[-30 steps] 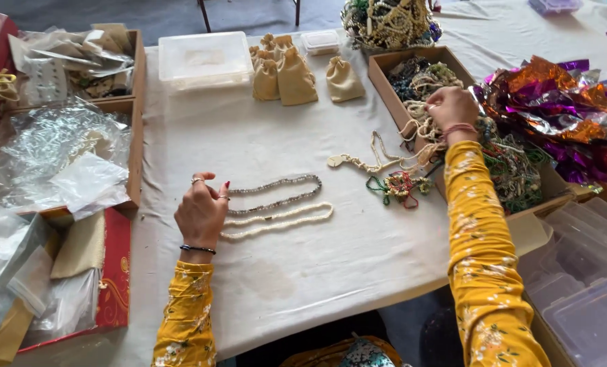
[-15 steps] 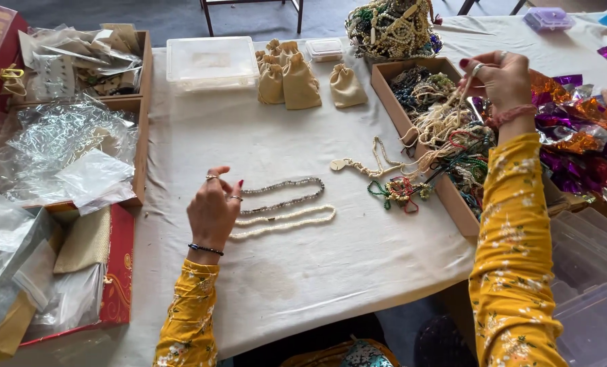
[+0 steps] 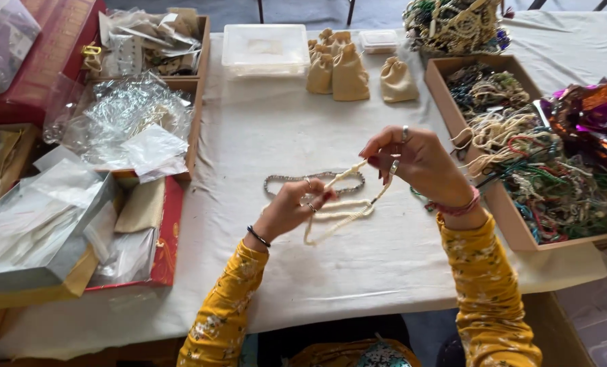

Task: The person handles various necklaces and bracelets, placing them into small plastic bags and then into beige drawstring pouches. They also arrange several necklaces on the table surface before packaging them.

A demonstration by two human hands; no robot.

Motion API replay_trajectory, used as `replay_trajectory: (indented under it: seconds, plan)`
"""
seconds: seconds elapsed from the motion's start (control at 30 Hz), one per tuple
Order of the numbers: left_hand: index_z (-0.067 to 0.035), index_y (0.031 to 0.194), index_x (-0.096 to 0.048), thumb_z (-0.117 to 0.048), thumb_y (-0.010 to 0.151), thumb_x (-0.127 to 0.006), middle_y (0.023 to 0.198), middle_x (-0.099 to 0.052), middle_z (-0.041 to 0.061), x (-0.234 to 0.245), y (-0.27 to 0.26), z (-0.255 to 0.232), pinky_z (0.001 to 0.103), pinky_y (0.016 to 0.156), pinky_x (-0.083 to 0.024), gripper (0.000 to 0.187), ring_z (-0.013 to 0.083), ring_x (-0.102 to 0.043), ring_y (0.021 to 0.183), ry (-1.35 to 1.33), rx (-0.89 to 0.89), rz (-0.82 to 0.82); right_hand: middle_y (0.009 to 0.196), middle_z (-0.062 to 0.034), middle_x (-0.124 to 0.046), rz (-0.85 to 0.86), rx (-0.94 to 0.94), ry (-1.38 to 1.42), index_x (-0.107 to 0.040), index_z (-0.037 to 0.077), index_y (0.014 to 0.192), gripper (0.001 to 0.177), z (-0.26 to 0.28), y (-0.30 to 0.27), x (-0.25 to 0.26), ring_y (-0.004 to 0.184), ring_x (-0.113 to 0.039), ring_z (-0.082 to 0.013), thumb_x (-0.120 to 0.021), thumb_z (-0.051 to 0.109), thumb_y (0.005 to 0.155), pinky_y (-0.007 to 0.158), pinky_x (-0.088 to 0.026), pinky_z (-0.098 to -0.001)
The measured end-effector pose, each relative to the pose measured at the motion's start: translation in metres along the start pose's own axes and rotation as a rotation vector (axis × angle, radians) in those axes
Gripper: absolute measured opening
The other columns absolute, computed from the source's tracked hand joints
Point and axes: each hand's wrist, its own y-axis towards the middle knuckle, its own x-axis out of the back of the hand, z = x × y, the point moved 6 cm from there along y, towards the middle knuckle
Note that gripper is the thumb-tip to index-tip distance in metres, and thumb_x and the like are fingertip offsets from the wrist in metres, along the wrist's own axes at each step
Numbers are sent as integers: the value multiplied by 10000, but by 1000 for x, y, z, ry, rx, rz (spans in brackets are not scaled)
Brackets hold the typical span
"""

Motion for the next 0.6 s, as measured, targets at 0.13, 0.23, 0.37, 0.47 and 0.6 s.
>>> replay_trajectory:
  seconds: [0.13,0.23,0.37,0.47,0.6]
  plan:
    - [26,1194,-634,-212,1063,-607,1090,-754,119,13,-14,46,330,975,-625,273,212,-748,1064,-715,386,107,1036,-83,-708,-118,-19,43,-664,-46,1149,205,-32,-10,15,889,-701,-92,-605,-105,962,758,-617,-239]
    - [45,1132,-632,-179,1004,-612,1003,-732,103,41,-13,41,303,766,-677,258,181,-763,810,-792,518,-11,1072,-97,-720,-142,-117,130,-652,-57,1146,215,-65,-18,28,902,-729,-117,-609,-100,939,776,-640,-263]
    - [12,1164,-631,-134,936,-734,868,-651,54,63,-14,20,255,597,-623,289,89,-666,680,-471,538,76,1008,-106,-732,-27,-270,229,-668,-49,1151,223,-94,-26,29,821,-732,-129,-659,-35,929,721,-653,-282]
    - [-1,1087,-669,-156,882,-788,792,-635,38,64,-20,26,239,481,-543,283,73,-610,622,-309,626,172,908,-105,-747,70,-425,154,-686,-35,1129,242,-98,-37,23,747,-736,-130,-707,41,901,647,-645,-275]
    - [-6,927,-723,-190,819,-818,786,-729,31,63,-36,39,253,497,-568,234,92,-656,613,-129,931,344,803,-90,-762,242,-650,-83,-709,-19,1038,261,-112,-42,2,668,-743,-130,-791,124,836,577,-632,-267]
